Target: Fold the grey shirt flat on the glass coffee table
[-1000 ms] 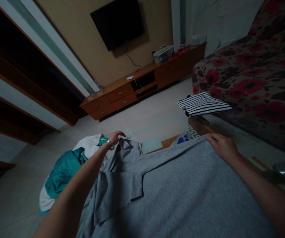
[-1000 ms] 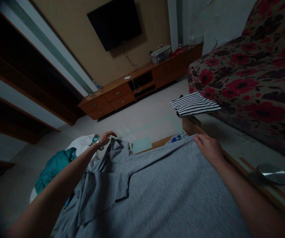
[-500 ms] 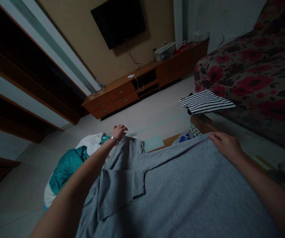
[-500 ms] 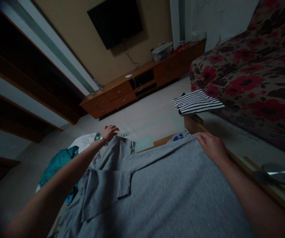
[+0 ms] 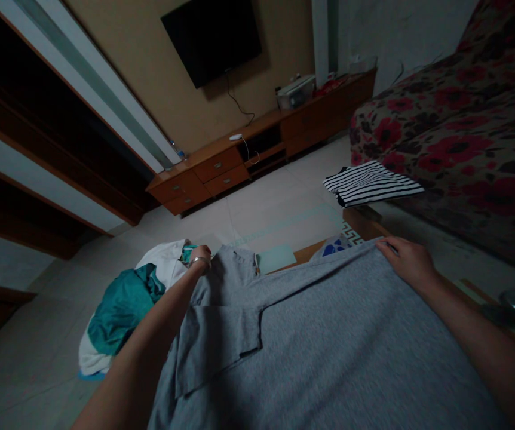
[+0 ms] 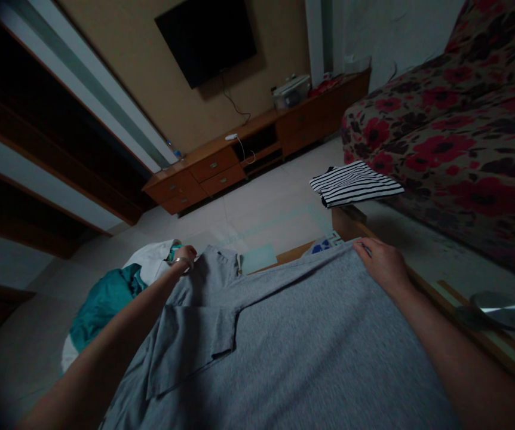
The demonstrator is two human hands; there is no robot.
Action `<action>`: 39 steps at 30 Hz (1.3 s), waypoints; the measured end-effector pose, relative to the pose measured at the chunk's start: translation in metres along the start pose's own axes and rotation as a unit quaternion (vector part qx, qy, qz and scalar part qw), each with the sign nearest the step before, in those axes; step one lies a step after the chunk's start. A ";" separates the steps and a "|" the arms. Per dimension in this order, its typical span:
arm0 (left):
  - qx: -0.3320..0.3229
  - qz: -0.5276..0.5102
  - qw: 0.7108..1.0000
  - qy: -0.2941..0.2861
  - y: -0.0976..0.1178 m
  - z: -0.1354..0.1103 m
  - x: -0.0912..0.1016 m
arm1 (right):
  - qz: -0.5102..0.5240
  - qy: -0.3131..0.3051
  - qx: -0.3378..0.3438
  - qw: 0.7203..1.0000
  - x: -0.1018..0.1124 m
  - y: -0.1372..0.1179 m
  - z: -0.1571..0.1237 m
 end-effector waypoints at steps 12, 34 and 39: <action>-0.201 0.049 0.971 -0.123 0.094 -0.004 -0.055 | 0.009 -0.005 -0.005 1.000 -0.001 0.001 0.001; 0.057 0.080 0.994 -0.045 -0.060 -0.300 -0.004 | 0.019 -0.017 0.003 1.000 0.005 -0.002 -0.006; 0.214 -0.074 0.973 -0.043 -0.108 -0.303 -0.017 | 0.014 0.001 0.024 1.000 0.004 -0.001 -0.008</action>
Point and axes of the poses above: each hand's wrist, its own z-axis towards the middle knuckle, its own x-axis out of the back of the hand, y = z × x, the point moved 7 cm from there along z, towards the middle knuckle, and after that the axes turned 5 degrees about z, right-handed, at the moved point
